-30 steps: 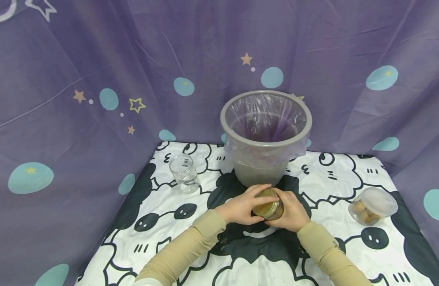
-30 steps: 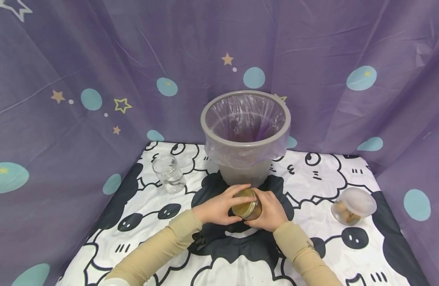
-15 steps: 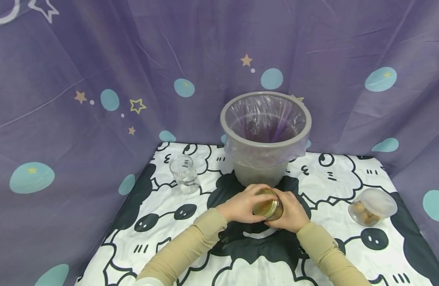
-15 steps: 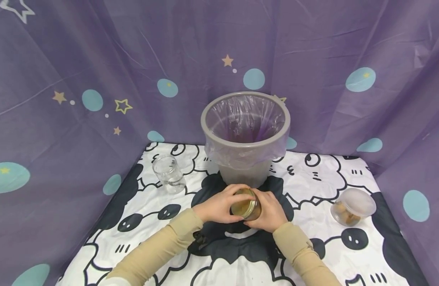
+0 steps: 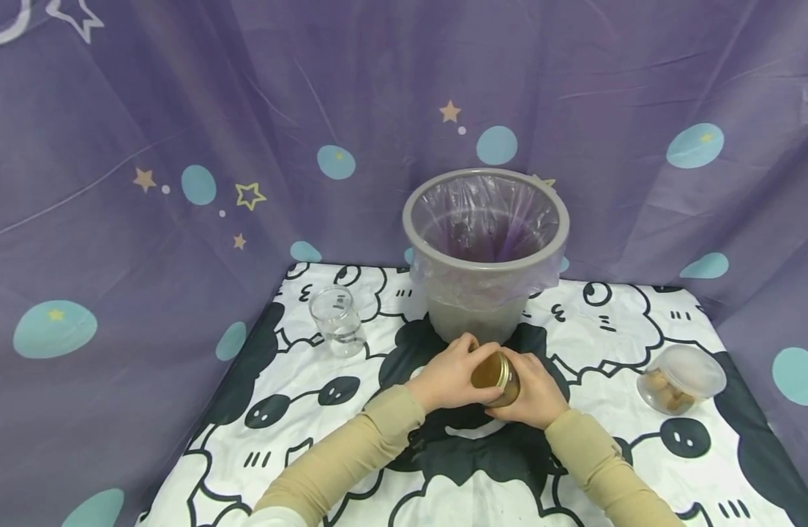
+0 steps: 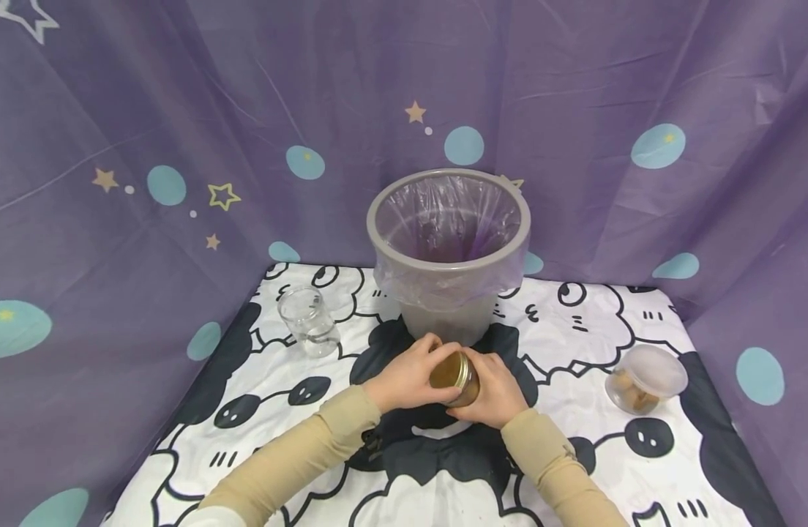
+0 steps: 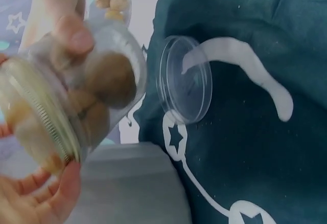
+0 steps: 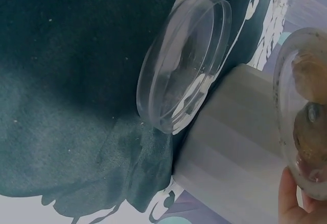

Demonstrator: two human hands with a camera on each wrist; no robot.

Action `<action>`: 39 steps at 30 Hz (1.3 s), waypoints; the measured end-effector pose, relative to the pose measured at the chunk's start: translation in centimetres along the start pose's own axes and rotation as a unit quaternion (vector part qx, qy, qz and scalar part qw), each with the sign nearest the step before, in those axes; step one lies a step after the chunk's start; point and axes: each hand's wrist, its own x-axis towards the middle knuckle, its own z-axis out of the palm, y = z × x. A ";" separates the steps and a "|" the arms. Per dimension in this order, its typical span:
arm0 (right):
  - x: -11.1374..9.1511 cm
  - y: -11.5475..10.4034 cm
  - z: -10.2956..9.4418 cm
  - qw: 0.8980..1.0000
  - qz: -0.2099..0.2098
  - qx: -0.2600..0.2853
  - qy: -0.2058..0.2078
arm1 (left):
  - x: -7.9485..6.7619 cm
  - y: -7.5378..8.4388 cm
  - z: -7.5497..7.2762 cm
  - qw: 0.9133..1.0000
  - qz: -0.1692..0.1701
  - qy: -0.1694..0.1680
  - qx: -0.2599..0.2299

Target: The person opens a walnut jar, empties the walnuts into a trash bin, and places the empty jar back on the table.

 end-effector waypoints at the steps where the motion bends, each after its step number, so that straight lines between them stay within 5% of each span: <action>1: 0.1 0.0 0.0 1.000 0.004 0.001 -0.002 | 0.0 0.1 0.1 1.000 -0.008 0.011 0.007; 8: 0.1 -0.1 0.0 1.000 0.021 0.001 -0.010 | 0.1 1.0 0.8 0.996 -0.052 0.057 0.039; 13: 0.0 -0.1 0.0 1.000 0.025 -0.002 -0.018 | -0.1 1.1 0.9 0.994 -0.053 0.064 0.067; 19: -0.2 0.1 -0.1 1.000 0.013 0.005 -0.013 | -0.4 -0.1 -0.1 0.999 0.010 -0.023 0.025; 24: -0.4 0.5 -0.1 1.000 -0.004 0.007 -0.012 | -0.8 -1.3 -0.7 0.992 0.092 -0.086 -0.027; 29: -0.6 0.7 0.1 1.000 -0.016 0.000 -0.014 | -1.0 -1.8 -0.7 0.983 0.148 -0.110 -0.013; 39: -0.5 0.6 0.2 1.000 -0.025 -0.006 -0.008 | -0.9 -1.8 -0.5 0.980 0.169 -0.099 -0.019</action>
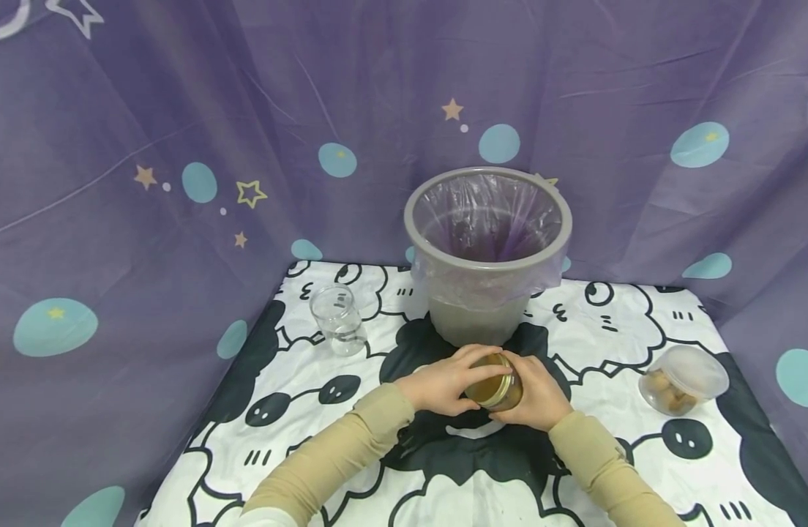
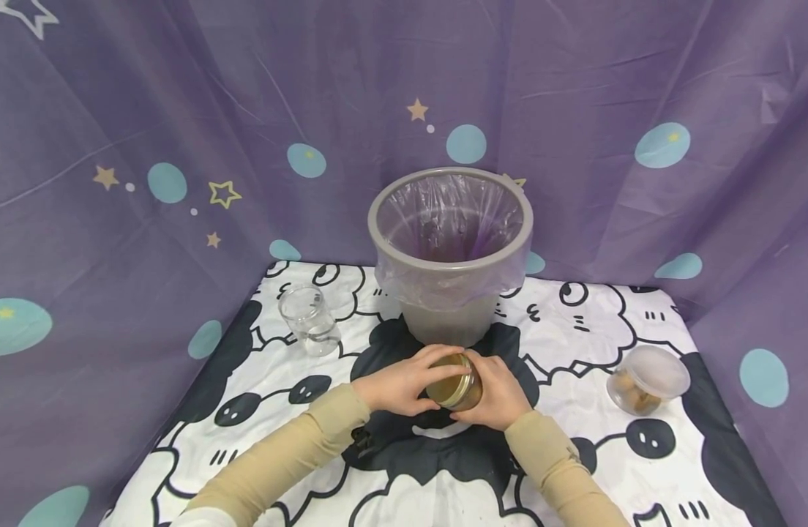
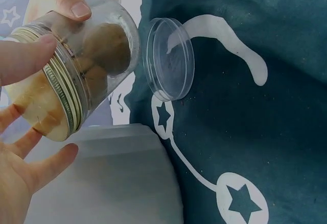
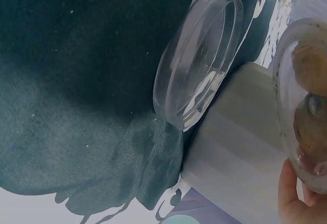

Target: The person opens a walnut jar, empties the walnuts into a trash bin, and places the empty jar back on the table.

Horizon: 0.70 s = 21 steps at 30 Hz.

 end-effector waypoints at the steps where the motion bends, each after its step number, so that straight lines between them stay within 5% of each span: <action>1: 0.0 0.0 0.0 1.000 0.000 0.000 -0.001 | 0.0 0.0 0.0 1.000 0.000 0.000 0.000; 11: 0.2 -0.2 -0.2 1.000 0.001 0.007 -0.019 | -0.1 0.1 0.2 0.999 -0.032 -0.009 -0.005; 21: 0.1 -0.1 -0.1 0.999 -0.004 -0.022 -0.029 | -0.2 -0.1 0.8 0.997 -0.072 0.021 -0.020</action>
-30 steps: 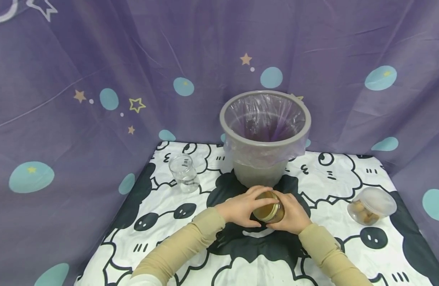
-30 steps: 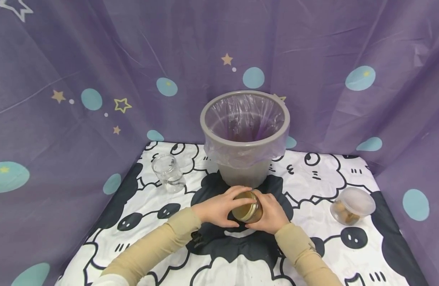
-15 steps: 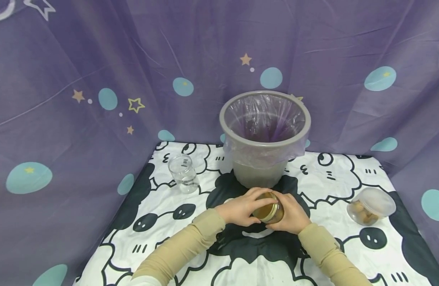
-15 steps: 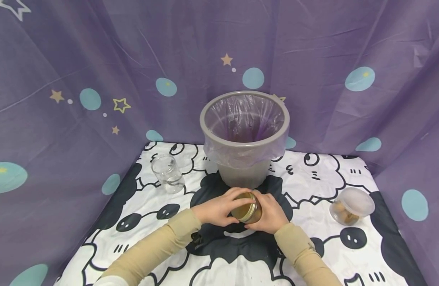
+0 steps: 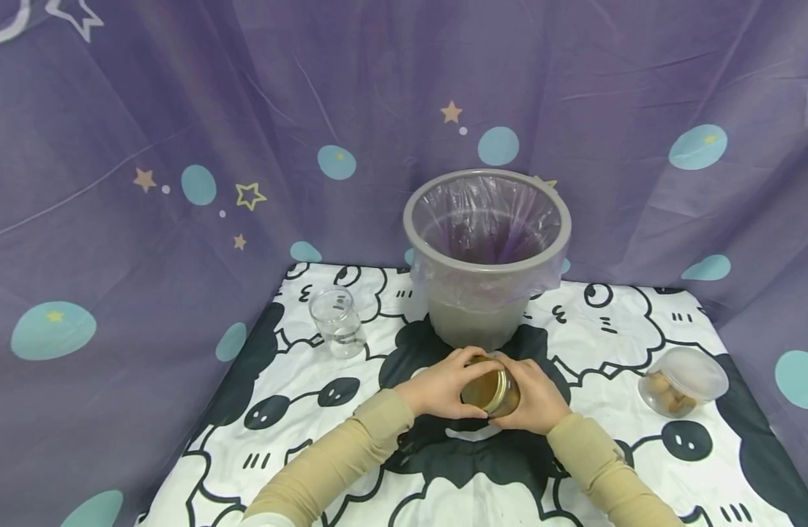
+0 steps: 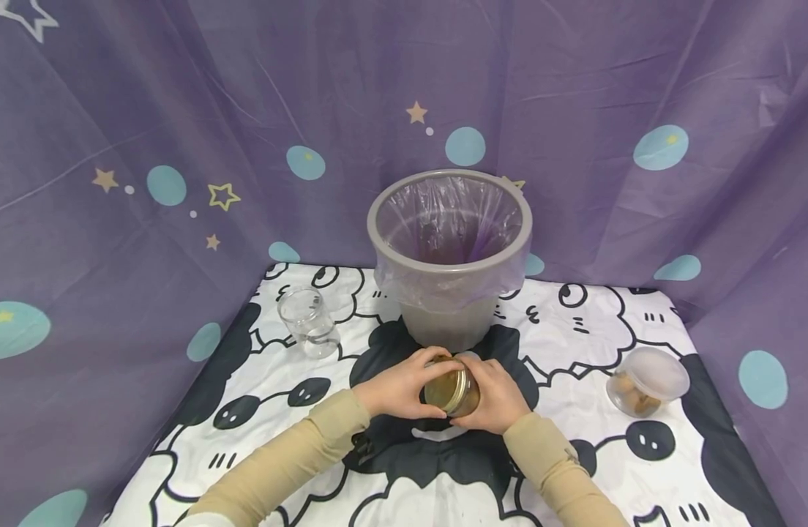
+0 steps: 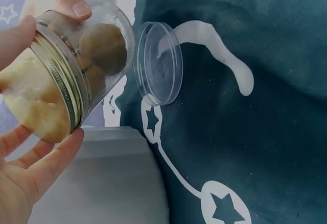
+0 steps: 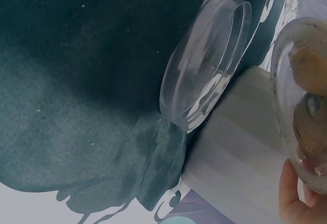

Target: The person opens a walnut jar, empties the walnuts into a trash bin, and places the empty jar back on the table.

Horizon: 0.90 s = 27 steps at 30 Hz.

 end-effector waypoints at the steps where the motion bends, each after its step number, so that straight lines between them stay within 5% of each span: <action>1: 0.0 0.0 0.0 1.000 -0.002 0.000 0.001 | 0.0 0.0 0.1 1.000 -0.005 0.003 0.001; 9: 0.4 -0.2 0.1 1.000 -0.011 0.004 0.016 | 0.1 0.4 0.5 0.995 -0.085 0.039 -0.018; 15: 0.6 -0.3 0.2 1.000 0.002 0.006 0.004 | 0.0 0.8 0.4 0.991 -0.131 0.026 -0.007; 27: 0.6 -0.3 0.2 1.000 -0.001 0.017 0.011 | -0.5 0.0 0.1 1.000 -0.011 0.012 0.015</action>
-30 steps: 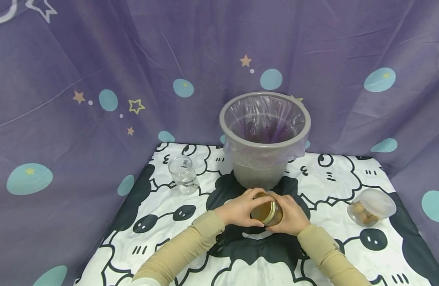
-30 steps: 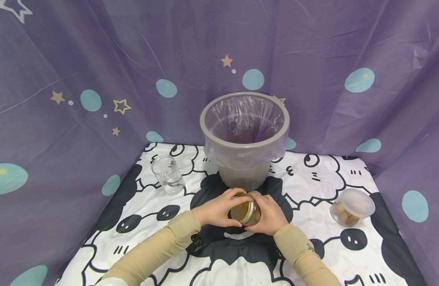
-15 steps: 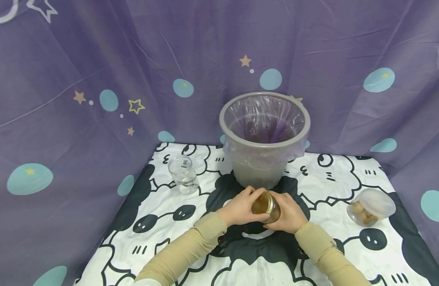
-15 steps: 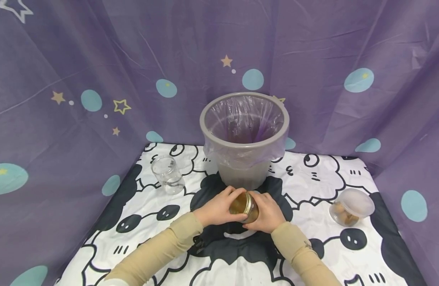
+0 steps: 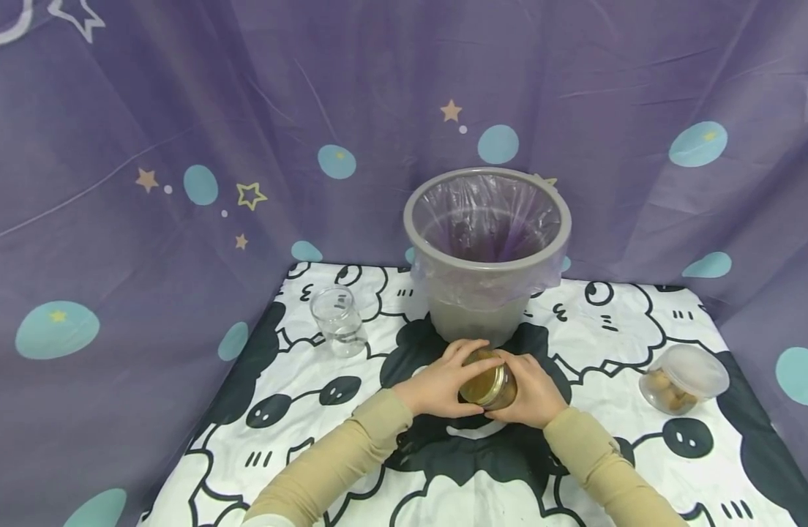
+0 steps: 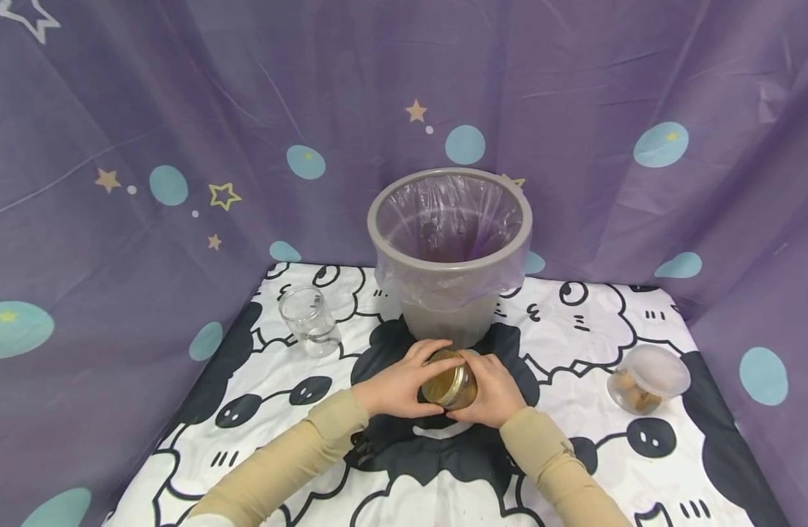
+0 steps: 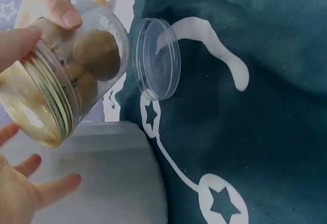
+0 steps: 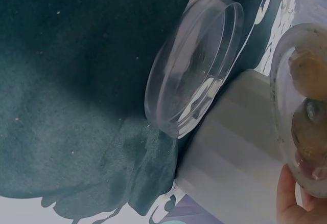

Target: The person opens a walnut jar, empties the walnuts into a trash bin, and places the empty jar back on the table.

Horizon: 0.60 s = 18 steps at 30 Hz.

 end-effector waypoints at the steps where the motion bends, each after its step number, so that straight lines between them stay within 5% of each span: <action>1: 0.0 -0.1 0.0 1.000 -0.001 0.000 -0.001 | 0.0 -0.1 -0.1 1.000 0.009 -0.001 0.001; 9: 0.0 -0.3 0.0 1.000 0.018 0.007 -0.011 | 0.1 -0.5 -0.7 0.996 0.083 -0.007 -0.022; 18: -0.1 -0.2 0.0 1.000 0.021 0.011 -0.008 | 0.4 -0.3 -0.8 0.997 0.081 -0.005 -0.021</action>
